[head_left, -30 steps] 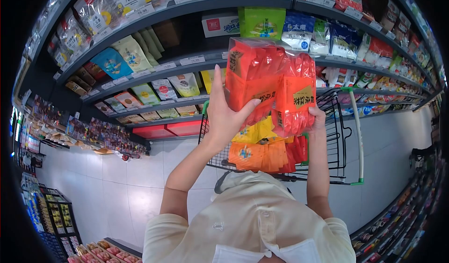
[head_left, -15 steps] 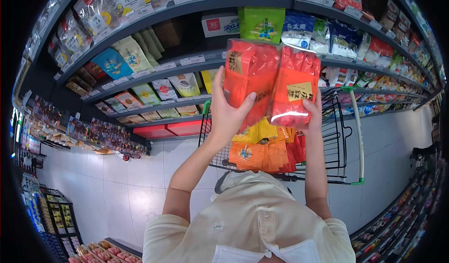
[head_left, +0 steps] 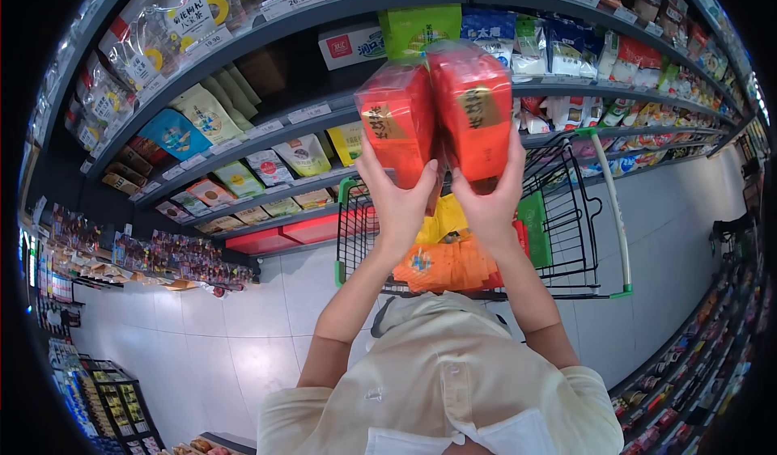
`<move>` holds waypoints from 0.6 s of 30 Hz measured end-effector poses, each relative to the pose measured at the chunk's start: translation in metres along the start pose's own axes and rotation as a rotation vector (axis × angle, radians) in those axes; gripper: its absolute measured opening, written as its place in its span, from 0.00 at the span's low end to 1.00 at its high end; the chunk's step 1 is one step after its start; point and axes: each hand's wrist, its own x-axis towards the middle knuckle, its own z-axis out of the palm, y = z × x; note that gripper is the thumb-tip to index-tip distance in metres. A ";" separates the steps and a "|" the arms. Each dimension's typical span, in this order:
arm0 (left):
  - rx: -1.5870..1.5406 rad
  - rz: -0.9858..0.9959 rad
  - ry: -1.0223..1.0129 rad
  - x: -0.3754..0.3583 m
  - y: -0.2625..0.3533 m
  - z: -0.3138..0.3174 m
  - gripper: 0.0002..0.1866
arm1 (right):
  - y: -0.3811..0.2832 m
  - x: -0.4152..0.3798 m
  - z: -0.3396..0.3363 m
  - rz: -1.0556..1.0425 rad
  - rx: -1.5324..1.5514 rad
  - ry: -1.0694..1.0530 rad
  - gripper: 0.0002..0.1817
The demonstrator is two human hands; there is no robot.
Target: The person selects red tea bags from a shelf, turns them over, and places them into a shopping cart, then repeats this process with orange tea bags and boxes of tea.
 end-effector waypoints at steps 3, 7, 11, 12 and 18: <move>-0.164 -0.052 0.015 0.006 -0.019 -0.006 0.45 | 0.004 0.016 -0.016 0.231 0.566 0.043 0.40; -0.358 -0.169 -0.016 0.007 -0.025 -0.010 0.42 | 0.036 0.025 -0.038 0.663 1.127 -0.085 0.30; -0.524 -0.248 -0.118 0.000 -0.003 -0.006 0.40 | 0.062 0.008 -0.028 0.952 1.408 -0.152 0.25; -0.508 -0.253 -0.133 -0.001 0.001 -0.007 0.40 | 0.060 0.007 -0.026 0.940 1.476 -0.176 0.22; -0.398 -0.186 -0.210 -0.001 0.009 -0.011 0.37 | 0.056 0.003 -0.016 0.892 1.236 -0.287 0.21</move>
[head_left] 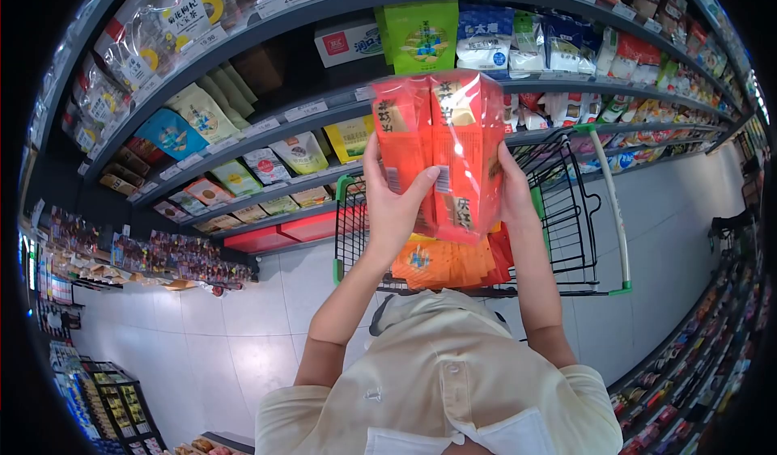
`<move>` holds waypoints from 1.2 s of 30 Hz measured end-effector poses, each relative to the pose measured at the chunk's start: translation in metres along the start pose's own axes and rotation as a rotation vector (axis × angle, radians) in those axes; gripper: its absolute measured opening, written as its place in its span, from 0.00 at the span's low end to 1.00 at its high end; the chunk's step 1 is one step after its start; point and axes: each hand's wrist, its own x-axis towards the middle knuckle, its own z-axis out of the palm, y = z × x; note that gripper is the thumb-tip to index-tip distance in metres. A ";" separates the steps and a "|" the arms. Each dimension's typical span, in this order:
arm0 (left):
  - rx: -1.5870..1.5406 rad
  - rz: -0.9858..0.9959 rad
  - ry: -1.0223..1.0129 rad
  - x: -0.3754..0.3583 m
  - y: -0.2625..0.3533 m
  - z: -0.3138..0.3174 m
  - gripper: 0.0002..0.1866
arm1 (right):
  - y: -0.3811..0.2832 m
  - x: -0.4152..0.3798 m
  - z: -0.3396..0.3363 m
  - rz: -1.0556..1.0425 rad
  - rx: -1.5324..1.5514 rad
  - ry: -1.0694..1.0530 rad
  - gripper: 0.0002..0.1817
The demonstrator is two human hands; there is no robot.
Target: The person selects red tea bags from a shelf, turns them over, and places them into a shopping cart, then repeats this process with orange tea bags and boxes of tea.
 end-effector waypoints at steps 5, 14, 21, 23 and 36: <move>-0.427 -0.249 -0.157 0.003 0.011 -0.009 0.32 | 0.000 -0.002 0.003 0.042 0.040 -0.041 0.21; -0.693 -0.442 -0.227 0.000 -0.018 -0.023 0.33 | 0.012 0.009 -0.008 -0.105 -0.203 0.130 0.11; -0.799 -0.518 -0.236 -0.005 -0.041 -0.030 0.45 | 0.003 0.004 0.002 -0.159 -0.650 0.193 0.14; -0.791 -0.504 -0.244 -0.006 -0.043 -0.033 0.46 | -0.004 -0.003 0.008 -0.097 -0.613 0.101 0.19; -0.983 -0.741 -0.219 -0.016 -0.079 -0.040 0.32 | -0.009 -0.020 0.029 -0.214 -0.529 -0.249 0.46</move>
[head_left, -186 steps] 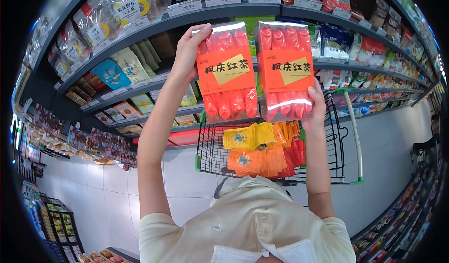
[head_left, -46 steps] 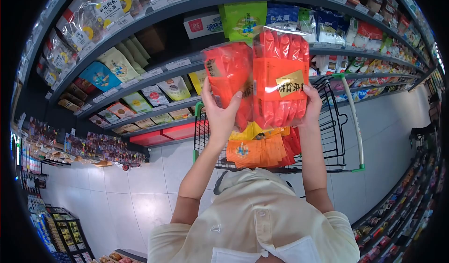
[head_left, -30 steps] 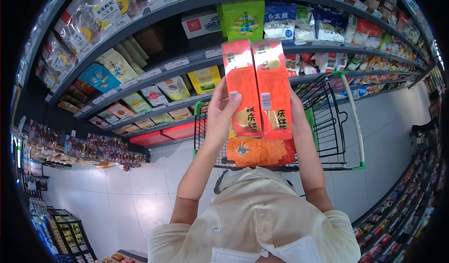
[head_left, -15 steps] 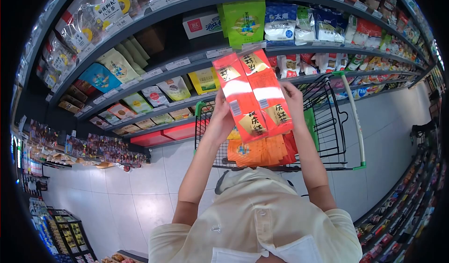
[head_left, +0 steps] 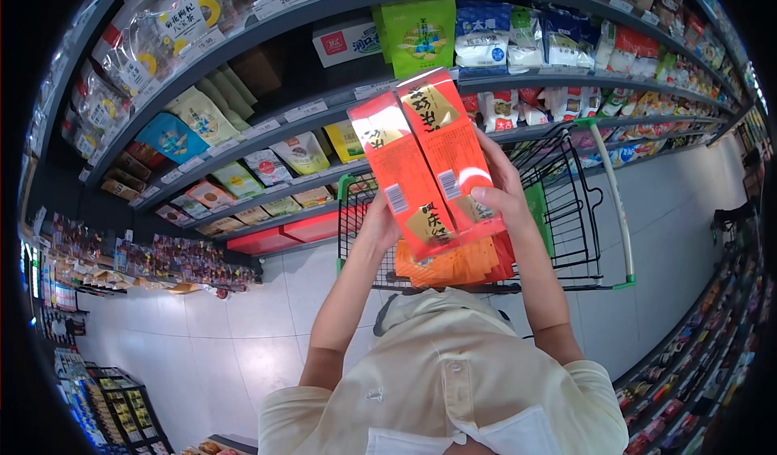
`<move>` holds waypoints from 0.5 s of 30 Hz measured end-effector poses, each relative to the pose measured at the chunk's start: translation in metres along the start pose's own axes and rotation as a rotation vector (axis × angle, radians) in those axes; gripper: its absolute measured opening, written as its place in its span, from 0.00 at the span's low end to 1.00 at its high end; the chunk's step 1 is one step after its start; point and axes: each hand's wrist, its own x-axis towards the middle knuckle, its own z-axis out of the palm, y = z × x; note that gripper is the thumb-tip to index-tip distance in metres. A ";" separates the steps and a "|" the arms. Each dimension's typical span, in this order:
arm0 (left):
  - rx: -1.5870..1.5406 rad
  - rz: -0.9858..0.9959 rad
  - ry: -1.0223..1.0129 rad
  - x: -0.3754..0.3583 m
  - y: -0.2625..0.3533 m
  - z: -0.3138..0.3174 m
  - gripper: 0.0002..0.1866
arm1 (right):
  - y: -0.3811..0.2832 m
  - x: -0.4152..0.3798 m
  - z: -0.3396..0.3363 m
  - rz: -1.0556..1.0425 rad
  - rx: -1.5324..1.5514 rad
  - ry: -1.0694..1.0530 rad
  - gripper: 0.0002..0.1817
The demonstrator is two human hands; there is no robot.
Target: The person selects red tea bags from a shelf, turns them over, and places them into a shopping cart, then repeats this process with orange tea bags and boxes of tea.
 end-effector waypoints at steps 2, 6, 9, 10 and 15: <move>0.016 0.059 0.002 0.000 -0.001 -0.003 0.31 | -0.004 -0.001 0.000 -0.054 -0.015 -0.011 0.46; -0.061 0.140 -0.142 -0.004 0.003 -0.015 0.30 | -0.017 0.004 -0.015 0.021 0.025 -0.169 0.45; -0.032 0.140 -0.262 -0.011 0.007 -0.014 0.32 | -0.027 0.010 -0.026 0.110 0.068 -0.266 0.45; 0.048 0.151 -0.277 -0.013 0.006 -0.015 0.31 | -0.032 0.012 -0.030 0.150 0.067 -0.293 0.45; 0.022 0.110 -0.293 -0.020 -0.011 -0.012 0.32 | -0.047 0.022 -0.028 0.251 0.023 -0.376 0.47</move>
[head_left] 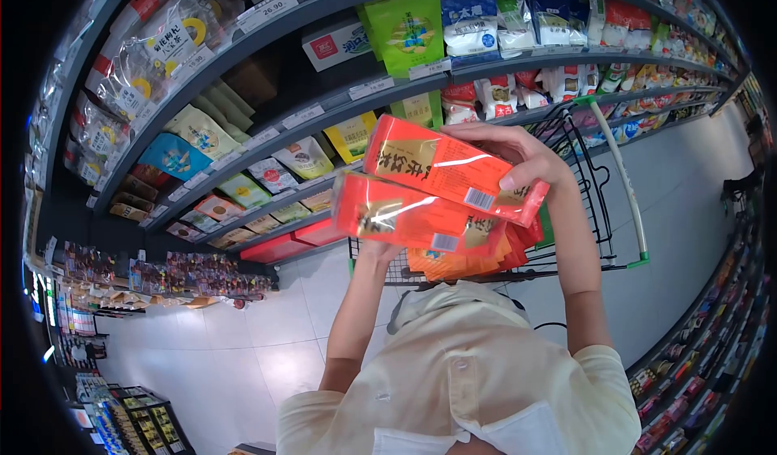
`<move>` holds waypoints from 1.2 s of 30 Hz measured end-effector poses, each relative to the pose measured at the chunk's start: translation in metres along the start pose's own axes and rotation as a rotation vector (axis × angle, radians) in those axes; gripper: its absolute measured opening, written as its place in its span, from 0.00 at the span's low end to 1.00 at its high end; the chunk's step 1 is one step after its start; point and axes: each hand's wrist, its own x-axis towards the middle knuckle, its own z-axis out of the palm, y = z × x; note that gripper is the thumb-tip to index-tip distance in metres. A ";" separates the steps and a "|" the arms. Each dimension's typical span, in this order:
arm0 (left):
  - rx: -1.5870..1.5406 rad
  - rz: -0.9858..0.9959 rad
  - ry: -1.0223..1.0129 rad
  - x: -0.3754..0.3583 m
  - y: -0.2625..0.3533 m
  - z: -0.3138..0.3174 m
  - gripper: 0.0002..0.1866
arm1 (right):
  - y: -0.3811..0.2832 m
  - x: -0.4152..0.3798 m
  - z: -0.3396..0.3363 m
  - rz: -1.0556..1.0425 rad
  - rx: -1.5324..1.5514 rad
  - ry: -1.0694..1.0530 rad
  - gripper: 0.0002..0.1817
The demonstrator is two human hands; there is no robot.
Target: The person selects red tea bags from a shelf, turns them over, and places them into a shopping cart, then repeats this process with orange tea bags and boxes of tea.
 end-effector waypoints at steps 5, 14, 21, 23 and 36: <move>-0.133 0.087 0.253 -0.004 -0.020 -0.012 0.27 | 0.001 0.011 -0.003 -0.008 -0.102 -0.132 0.46; -0.249 -0.010 0.167 -0.001 -0.021 0.004 0.25 | 0.001 0.011 -0.004 0.019 -0.096 -0.117 0.46; -0.252 -0.012 0.149 0.002 -0.022 0.007 0.25 | -0.001 0.008 -0.003 0.009 -0.084 -0.111 0.46; -0.254 -0.025 0.125 0.003 -0.022 0.009 0.25 | -0.001 0.008 -0.002 0.008 -0.080 -0.110 0.46; -0.369 -0.121 0.105 0.000 -0.023 0.005 0.27 | 0.000 0.007 -0.001 0.029 -0.071 -0.116 0.45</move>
